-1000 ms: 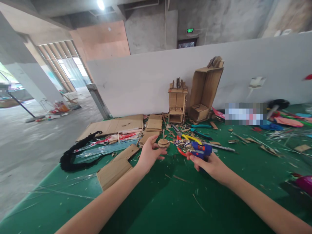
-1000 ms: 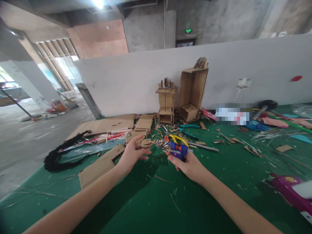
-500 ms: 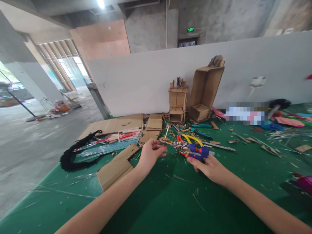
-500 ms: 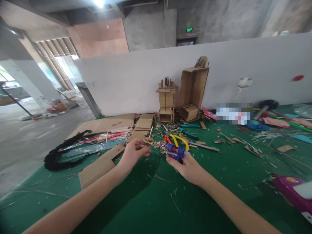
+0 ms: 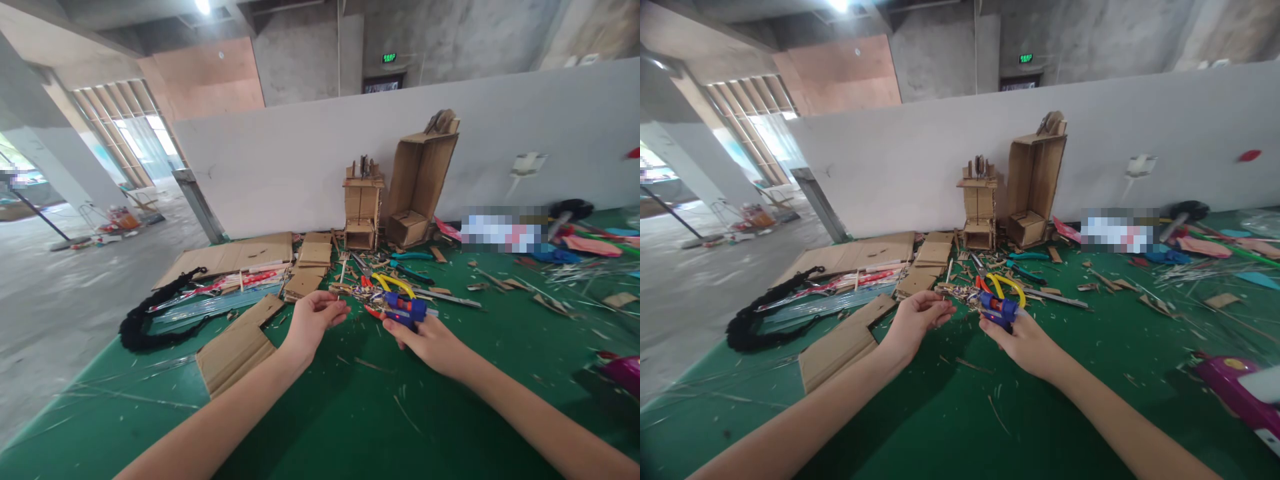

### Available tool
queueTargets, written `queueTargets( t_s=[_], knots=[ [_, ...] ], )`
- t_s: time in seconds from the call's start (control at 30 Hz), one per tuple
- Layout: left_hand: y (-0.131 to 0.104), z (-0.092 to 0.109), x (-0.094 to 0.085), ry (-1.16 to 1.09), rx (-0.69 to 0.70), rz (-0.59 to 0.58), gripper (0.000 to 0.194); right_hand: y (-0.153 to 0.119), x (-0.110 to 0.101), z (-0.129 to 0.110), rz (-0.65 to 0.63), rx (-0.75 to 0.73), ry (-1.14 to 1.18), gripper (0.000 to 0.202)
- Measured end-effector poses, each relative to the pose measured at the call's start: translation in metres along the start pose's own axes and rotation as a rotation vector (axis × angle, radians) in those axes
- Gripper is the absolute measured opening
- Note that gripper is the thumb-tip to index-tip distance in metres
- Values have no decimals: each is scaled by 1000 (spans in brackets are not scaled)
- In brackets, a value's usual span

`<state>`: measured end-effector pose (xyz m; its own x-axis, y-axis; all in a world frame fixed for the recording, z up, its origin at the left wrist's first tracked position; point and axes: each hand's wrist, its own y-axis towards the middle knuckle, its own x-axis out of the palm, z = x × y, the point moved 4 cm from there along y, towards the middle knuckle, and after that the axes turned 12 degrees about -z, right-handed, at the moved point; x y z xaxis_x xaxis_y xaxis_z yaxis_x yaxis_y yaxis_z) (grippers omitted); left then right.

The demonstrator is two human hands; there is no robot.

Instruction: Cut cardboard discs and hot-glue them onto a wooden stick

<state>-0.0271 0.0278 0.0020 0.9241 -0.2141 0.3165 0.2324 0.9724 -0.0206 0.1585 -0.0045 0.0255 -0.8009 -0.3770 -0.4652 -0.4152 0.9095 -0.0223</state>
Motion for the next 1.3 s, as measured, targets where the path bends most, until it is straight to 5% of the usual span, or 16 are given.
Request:
queueTargets(
  t_s=[0.5,0.87,1.3],
  knots=[
    [-6,1,10,-79,-56,-94,26,-4,-9,5,19,-15,-89,26],
    [-5,-1,9,-84,-49,-132,25,-13,-15,4,196,-371,-367,22],
    [-5,1,9,-135,-43,-135,25,-13,-13,0,176,-322,-397,20]
  ],
)
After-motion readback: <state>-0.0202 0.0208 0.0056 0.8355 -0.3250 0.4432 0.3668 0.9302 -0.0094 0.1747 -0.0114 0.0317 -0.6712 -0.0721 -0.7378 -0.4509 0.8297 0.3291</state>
